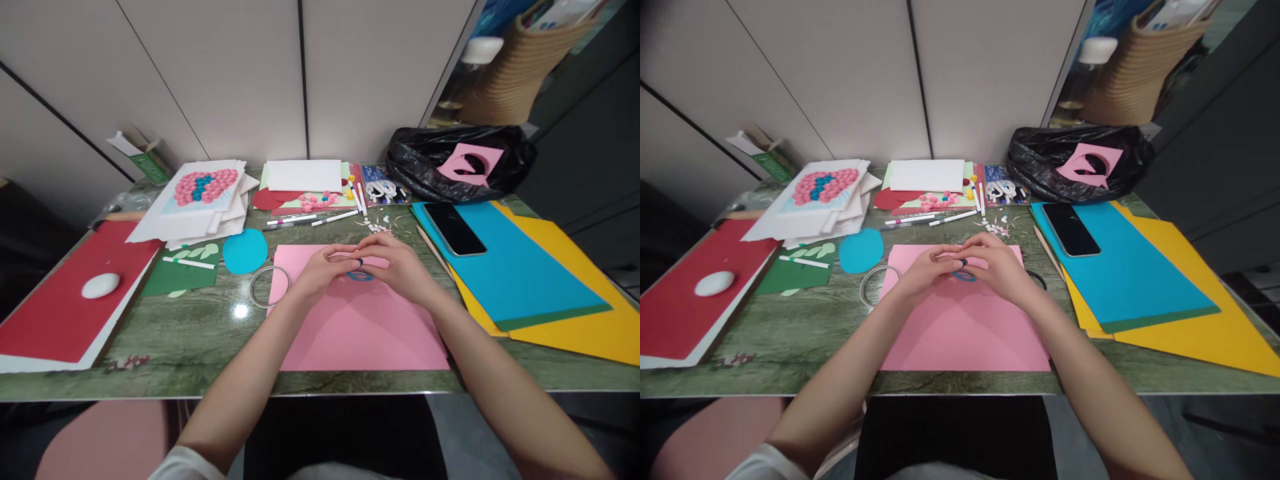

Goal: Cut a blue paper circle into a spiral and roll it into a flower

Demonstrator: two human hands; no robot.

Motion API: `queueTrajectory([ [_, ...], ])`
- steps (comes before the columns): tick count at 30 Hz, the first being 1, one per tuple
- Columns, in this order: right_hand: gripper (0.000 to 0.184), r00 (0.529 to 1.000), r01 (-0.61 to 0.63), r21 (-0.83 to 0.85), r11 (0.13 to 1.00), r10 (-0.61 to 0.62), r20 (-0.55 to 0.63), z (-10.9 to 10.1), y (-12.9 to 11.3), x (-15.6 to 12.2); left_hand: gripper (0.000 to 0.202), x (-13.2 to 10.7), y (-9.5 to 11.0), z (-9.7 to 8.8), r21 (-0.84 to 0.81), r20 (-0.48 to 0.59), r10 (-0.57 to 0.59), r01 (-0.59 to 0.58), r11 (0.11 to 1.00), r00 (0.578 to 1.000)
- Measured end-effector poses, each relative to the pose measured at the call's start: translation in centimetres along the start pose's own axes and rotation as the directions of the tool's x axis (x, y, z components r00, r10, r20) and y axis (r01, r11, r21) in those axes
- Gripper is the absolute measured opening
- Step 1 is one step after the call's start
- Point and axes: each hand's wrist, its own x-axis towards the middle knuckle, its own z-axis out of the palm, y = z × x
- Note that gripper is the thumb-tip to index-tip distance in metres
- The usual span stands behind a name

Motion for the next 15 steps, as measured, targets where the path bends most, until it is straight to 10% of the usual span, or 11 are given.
queueTrajectory([
  [15,0.027,0.975,-0.222,0.212,0.952,0.216,0.049,0.31,-0.28,0.12,0.037,-0.07,0.78,0.39,-0.295,-0.162,-0.080,0.029,0.955,0.983],
])
